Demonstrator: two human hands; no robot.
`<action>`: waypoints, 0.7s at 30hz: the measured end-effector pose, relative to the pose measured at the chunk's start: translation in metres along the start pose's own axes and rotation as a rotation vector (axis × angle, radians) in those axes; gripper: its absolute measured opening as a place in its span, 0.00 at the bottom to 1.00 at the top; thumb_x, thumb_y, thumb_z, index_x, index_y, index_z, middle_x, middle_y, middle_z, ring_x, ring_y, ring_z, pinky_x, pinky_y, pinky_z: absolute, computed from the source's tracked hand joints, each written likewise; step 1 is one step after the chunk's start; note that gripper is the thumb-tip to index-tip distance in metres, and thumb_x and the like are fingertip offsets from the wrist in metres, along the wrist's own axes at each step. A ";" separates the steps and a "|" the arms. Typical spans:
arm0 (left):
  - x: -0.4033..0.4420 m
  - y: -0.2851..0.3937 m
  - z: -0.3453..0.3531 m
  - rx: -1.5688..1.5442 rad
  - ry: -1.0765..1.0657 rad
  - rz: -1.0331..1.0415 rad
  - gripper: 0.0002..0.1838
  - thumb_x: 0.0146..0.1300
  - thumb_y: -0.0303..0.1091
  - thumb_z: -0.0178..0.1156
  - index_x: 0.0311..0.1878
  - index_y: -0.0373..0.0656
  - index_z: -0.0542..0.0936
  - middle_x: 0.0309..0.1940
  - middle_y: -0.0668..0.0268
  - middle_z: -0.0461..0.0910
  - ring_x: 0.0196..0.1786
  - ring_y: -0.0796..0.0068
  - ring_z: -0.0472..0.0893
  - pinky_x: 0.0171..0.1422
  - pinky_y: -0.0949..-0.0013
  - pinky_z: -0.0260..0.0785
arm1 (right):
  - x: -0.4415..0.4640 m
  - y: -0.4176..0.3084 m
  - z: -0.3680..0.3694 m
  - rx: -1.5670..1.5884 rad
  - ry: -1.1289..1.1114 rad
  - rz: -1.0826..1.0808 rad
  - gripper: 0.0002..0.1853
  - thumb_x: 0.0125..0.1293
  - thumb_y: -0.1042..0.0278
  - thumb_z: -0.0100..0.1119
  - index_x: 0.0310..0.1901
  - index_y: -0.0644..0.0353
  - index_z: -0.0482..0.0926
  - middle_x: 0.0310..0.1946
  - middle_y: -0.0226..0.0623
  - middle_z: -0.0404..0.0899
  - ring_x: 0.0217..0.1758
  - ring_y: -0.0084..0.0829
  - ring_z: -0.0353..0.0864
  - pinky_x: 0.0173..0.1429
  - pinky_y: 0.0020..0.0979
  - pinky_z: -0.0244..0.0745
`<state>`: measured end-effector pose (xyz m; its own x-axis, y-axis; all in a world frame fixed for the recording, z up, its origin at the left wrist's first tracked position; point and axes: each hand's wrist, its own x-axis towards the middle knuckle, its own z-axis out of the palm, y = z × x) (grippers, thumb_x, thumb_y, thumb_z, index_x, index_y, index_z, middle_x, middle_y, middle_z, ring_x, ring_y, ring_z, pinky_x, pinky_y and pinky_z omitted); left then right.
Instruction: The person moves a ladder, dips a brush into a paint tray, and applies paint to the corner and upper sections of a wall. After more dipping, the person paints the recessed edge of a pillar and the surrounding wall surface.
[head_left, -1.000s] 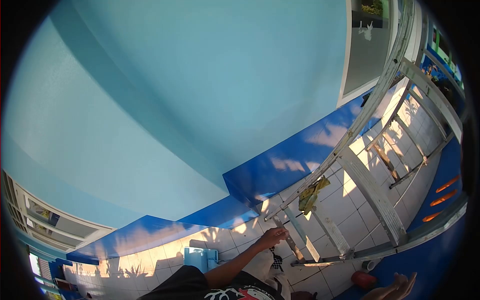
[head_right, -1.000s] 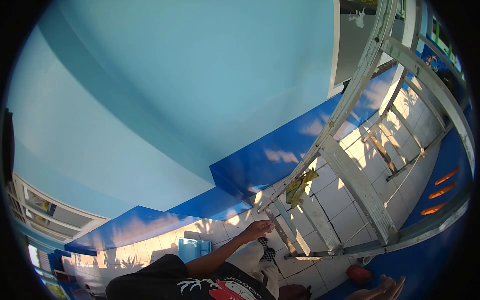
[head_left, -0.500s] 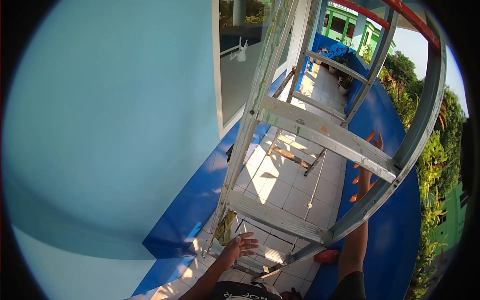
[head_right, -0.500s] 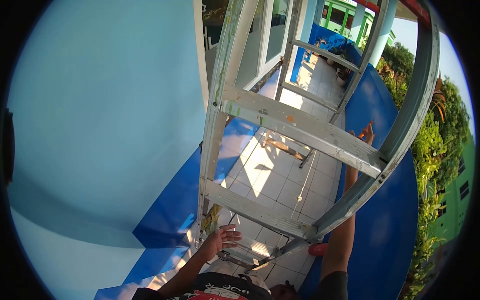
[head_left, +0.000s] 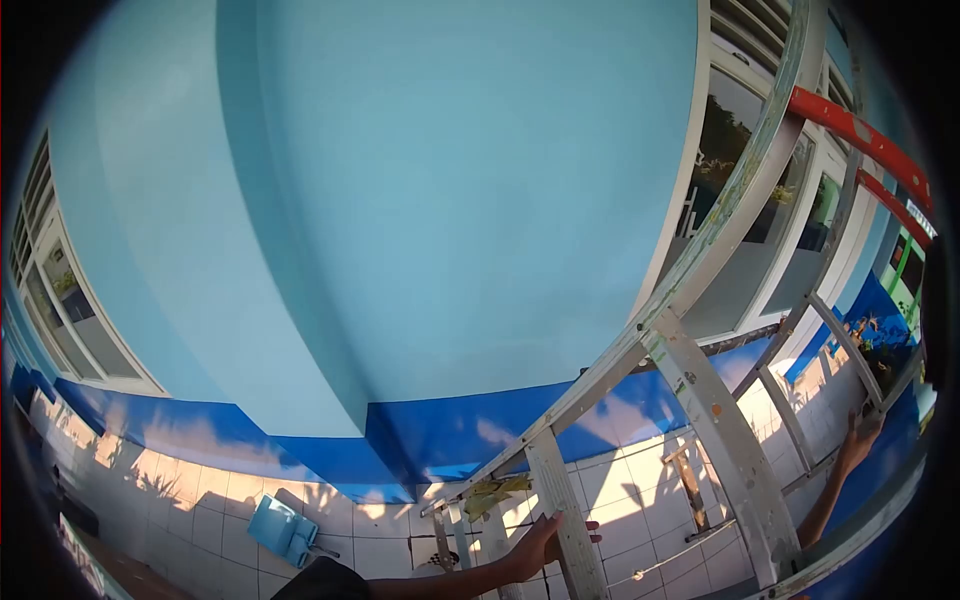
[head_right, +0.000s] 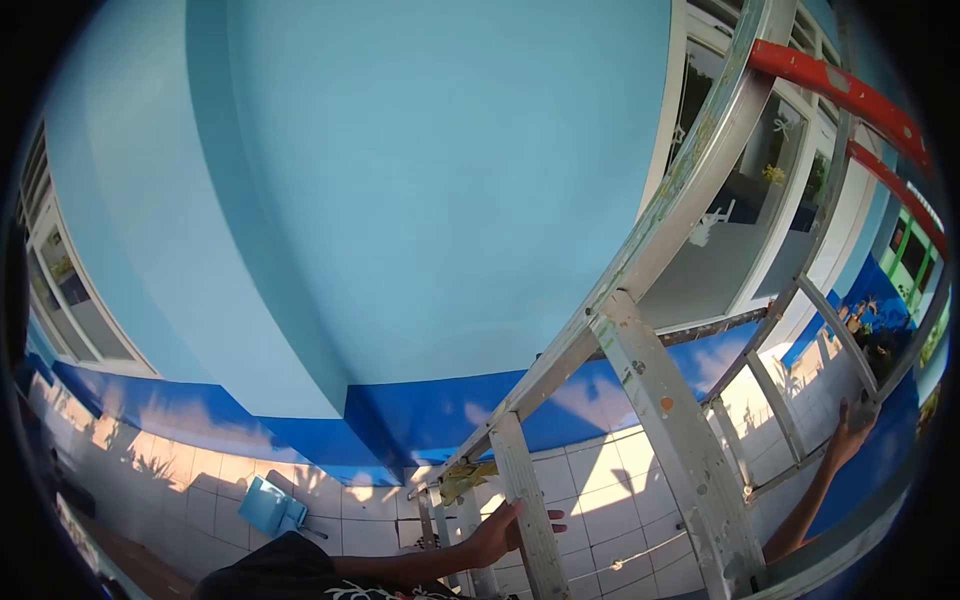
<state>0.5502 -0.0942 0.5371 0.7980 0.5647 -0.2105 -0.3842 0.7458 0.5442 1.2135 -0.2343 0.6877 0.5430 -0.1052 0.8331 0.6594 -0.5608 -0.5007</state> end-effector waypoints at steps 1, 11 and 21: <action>0.000 -0.006 0.012 -0.016 0.036 0.074 0.33 0.75 0.63 0.45 0.71 0.49 0.56 0.62 0.48 0.74 0.62 0.50 0.79 0.69 0.41 0.70 | 0.008 0.012 0.012 0.037 0.018 0.000 0.45 0.60 0.40 0.70 0.72 0.60 0.66 0.70 0.51 0.70 0.72 0.51 0.71 0.73 0.44 0.66; 0.009 -0.019 0.054 0.052 0.379 0.303 0.18 0.78 0.52 0.48 0.55 0.50 0.60 0.33 0.58 0.76 0.27 0.62 0.82 0.32 0.54 0.80 | 0.059 0.023 0.067 0.042 0.278 -0.335 0.29 0.61 0.47 0.67 0.54 0.63 0.77 0.48 0.50 0.80 0.44 0.48 0.81 0.46 0.45 0.77; 0.030 -0.019 0.040 0.038 0.373 0.299 0.24 0.73 0.56 0.55 0.55 0.51 0.59 0.31 0.59 0.75 0.26 0.63 0.82 0.31 0.54 0.80 | 0.048 0.010 0.063 -0.183 0.144 -0.095 0.26 0.64 0.53 0.66 0.53 0.67 0.79 0.41 0.50 0.84 0.39 0.43 0.86 0.43 0.43 0.83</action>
<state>0.6003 -0.1058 0.5526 0.4310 0.8461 -0.3137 -0.5484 0.5217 0.6535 1.2790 -0.1938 0.7078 0.3947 -0.1538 0.9059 0.5920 -0.7114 -0.3787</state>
